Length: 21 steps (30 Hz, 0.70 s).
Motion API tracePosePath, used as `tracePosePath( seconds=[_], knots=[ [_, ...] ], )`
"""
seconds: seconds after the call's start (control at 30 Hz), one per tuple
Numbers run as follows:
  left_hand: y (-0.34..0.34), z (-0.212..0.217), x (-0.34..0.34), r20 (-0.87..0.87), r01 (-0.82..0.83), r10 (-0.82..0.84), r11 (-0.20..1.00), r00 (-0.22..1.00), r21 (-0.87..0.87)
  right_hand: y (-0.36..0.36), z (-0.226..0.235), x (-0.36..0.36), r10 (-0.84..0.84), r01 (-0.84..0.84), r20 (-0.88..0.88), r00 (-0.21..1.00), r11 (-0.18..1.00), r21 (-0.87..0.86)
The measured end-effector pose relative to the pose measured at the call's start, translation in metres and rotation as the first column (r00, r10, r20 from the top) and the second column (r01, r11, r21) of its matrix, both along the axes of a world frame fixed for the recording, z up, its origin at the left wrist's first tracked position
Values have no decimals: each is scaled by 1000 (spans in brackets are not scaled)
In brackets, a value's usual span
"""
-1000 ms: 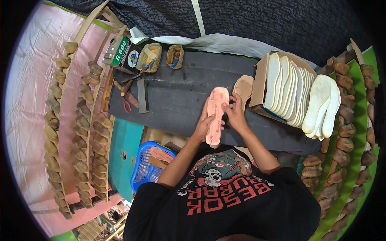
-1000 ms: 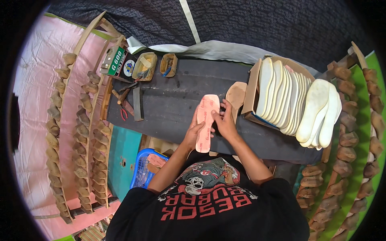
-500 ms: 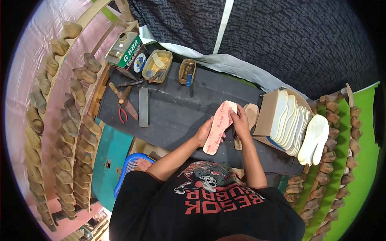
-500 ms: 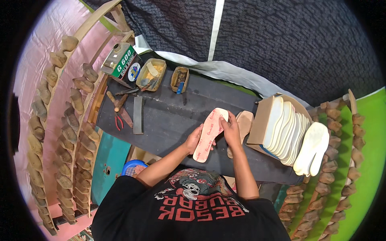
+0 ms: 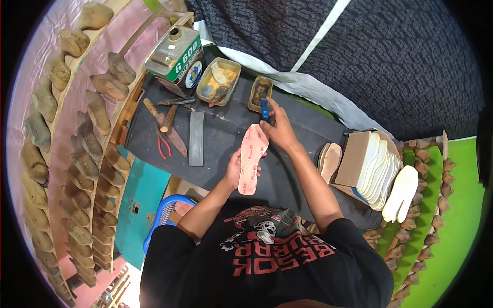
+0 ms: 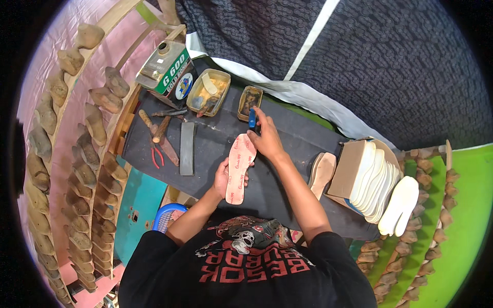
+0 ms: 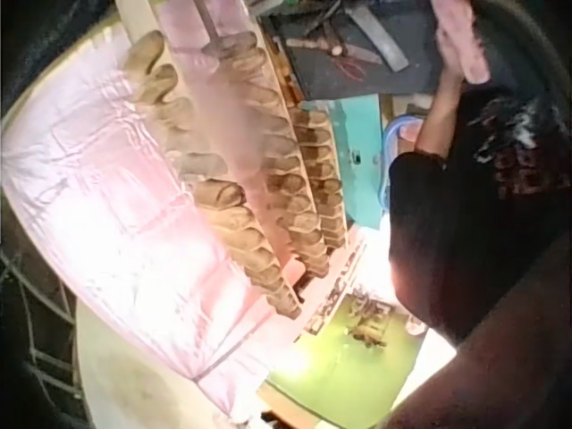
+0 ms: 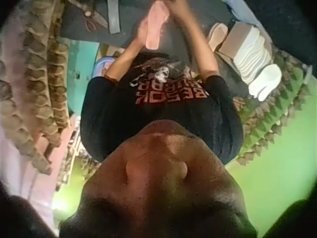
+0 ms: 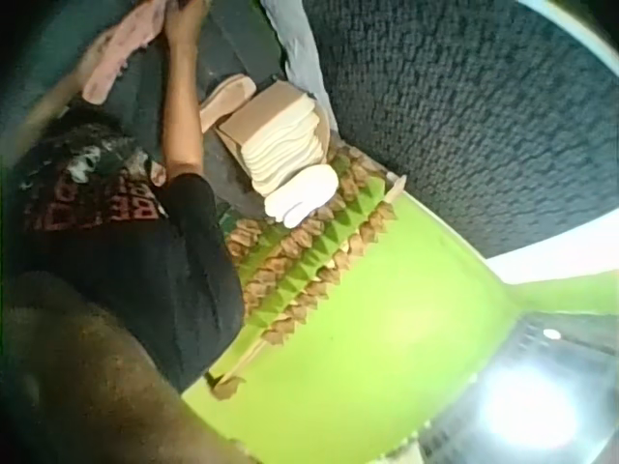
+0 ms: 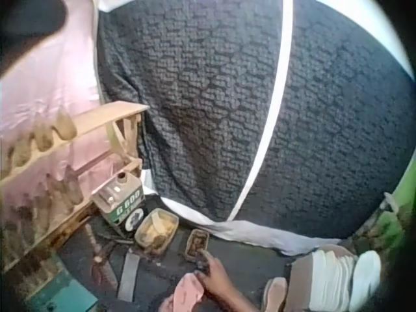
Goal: Applying glue to shoe insoles using a brush at a workstation.
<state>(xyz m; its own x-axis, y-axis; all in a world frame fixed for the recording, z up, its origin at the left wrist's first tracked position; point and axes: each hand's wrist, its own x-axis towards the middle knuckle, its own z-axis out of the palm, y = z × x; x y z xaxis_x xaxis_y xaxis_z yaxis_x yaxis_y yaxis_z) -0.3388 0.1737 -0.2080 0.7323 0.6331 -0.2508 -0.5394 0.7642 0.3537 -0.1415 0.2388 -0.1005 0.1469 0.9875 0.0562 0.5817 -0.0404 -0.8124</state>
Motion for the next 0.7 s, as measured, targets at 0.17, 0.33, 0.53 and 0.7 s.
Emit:
tracePosePath(
  seconds=[0.17,0.33,0.53,0.7],
  knots=[
    [7,-2,-7,40,6,-4,999,999,-44,23,-7,-6,13,-12,211,977,1000,-4],
    [14,-6,-8,32,18,-16,997,999,-74,25,4,-1,20,-27,150,988,999,43],
    [27,-11,-4,30,72,-70,995,997,-73,11,3,1,-71,68,12,997,983,168],
    [36,-10,-2,23,82,-80,994,996,-70,-11,4,-2,-197,204,-242,950,979,5]
  ],
)
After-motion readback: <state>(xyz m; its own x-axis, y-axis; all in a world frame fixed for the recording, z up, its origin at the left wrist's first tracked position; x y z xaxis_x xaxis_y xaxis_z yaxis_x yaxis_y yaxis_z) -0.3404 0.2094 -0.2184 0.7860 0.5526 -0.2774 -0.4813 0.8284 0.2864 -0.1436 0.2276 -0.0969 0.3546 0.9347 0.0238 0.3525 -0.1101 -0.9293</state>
